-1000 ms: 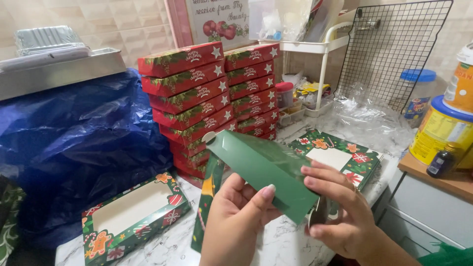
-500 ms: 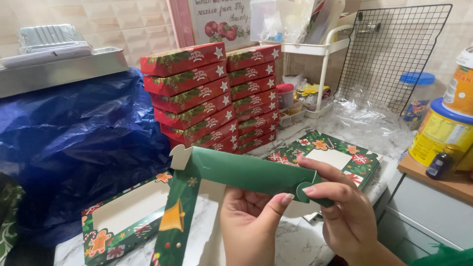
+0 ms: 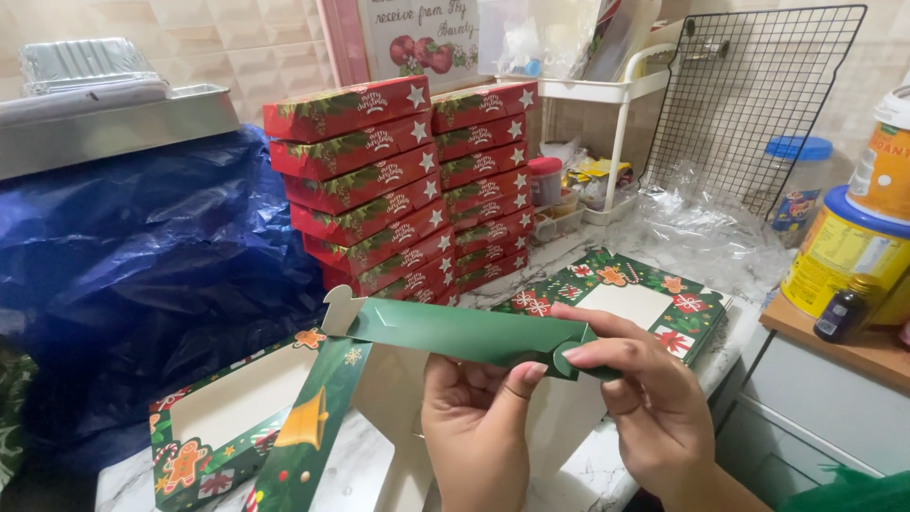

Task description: The person assembles flat Christmas-themed cardboard boxes by folding along pre-scored lines and tucking tabs to form rectangular containers. They handle multiple boxes one at a time, stacking completed boxes on the counter.

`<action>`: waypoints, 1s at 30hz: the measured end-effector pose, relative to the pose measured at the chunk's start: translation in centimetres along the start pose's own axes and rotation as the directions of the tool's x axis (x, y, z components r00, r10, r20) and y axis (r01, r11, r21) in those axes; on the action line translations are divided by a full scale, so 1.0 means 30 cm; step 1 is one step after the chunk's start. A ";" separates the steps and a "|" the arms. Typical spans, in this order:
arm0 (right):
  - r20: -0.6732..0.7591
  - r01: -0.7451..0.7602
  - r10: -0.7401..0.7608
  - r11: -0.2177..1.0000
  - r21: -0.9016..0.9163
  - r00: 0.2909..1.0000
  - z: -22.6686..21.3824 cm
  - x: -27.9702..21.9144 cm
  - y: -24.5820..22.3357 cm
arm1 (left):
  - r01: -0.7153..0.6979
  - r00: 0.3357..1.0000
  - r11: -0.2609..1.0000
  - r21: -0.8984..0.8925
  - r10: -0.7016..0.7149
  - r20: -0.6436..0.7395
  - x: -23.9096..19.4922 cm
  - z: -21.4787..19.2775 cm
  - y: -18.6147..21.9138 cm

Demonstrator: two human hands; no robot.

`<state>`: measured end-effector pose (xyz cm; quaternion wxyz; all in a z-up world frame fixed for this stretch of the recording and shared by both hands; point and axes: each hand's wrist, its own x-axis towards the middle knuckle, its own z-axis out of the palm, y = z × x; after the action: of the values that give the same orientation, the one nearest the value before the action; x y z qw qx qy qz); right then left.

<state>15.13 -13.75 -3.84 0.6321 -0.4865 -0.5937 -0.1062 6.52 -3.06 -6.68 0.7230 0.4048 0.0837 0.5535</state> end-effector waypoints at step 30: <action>-0.237 -0.155 0.190 0.975 0.161 0.953 0.010 -0.131 0.157 | 0.195 0.953 0.956 0.219 -0.238 0.187 -0.014 0.016 0.078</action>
<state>17.23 -12.90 -9.57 0.7417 -0.4735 -0.4700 -0.0692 4.93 -3.52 -4.90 0.7405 0.5194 0.1053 0.4134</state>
